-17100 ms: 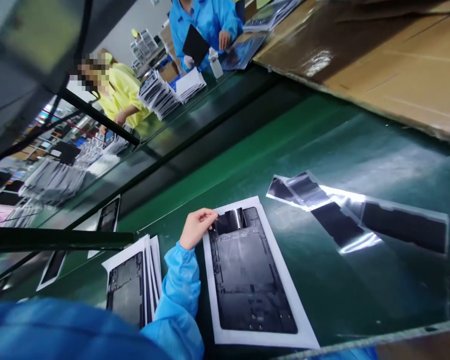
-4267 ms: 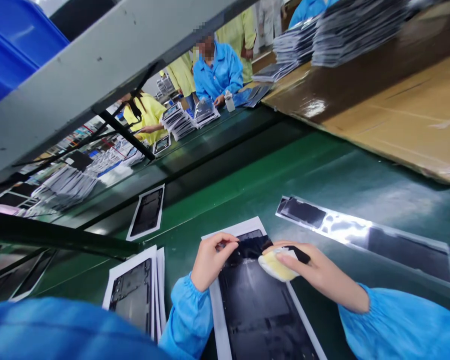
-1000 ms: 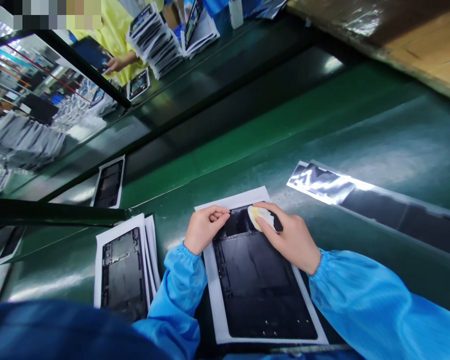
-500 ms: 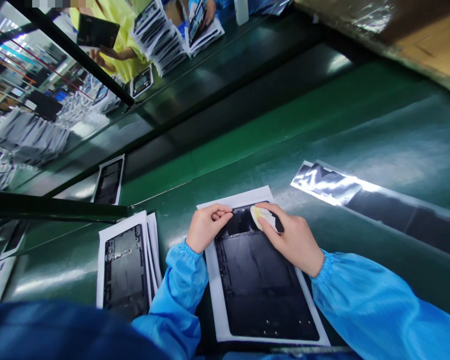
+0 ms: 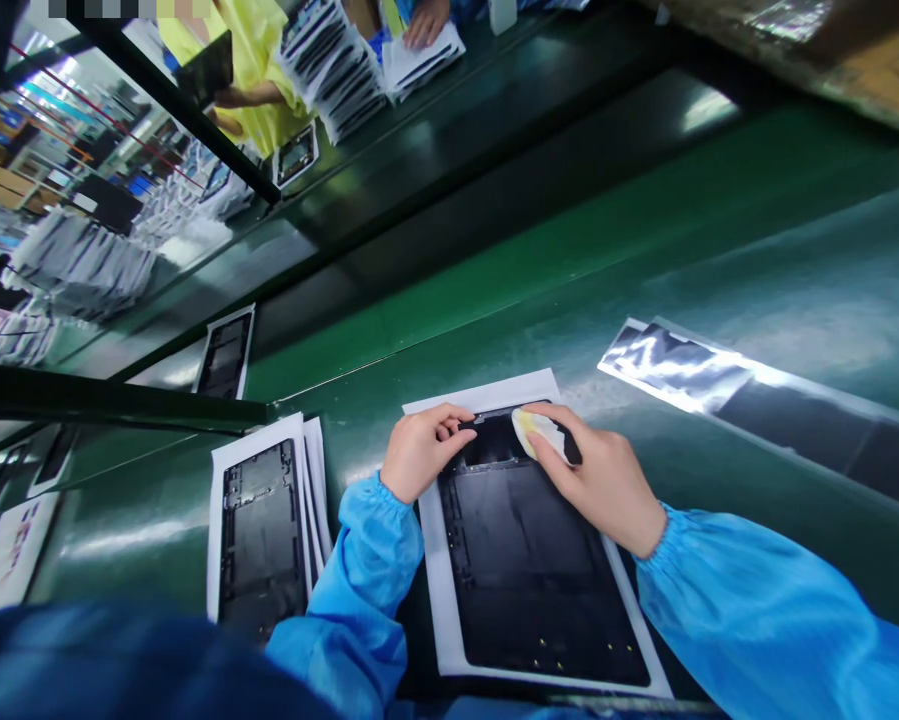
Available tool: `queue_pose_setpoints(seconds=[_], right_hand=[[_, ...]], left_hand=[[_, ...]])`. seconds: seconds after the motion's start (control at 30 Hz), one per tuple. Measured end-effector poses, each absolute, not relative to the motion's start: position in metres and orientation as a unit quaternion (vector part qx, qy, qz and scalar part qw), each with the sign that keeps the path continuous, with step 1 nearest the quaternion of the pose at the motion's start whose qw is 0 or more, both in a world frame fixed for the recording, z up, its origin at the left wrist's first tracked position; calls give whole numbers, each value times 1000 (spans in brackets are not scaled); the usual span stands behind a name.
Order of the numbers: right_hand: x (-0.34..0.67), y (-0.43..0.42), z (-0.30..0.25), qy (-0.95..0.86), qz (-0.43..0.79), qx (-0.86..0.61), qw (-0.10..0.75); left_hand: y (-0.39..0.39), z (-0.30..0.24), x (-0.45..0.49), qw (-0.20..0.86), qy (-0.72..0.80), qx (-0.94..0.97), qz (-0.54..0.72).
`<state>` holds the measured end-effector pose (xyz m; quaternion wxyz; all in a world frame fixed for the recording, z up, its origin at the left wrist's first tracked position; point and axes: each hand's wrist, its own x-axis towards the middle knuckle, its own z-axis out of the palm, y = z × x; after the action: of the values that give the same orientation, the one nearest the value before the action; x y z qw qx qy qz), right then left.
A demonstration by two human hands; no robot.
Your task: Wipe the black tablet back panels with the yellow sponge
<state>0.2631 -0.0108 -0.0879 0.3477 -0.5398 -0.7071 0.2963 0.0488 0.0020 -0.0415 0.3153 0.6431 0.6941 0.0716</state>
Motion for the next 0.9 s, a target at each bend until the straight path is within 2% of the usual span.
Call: queue_pose_setpoints(seconds=[0.27, 0.53, 0.7, 0.9], right_hand=[[263, -12, -88, -701, 311, -544, 341], [264, -12, -89, -700, 312, -550, 331], [263, -11, -88, -692, 322, -554, 332], [260, -11, -90, -693, 318, -553, 337]], left_hand=[[-5, -42, 53, 248, 693, 676, 20], [-14, -31, 60, 97, 693, 710, -75], [-40, -48, 50, -10, 566, 821, -73], [-65, -62, 39, -103, 534, 837, -55]])
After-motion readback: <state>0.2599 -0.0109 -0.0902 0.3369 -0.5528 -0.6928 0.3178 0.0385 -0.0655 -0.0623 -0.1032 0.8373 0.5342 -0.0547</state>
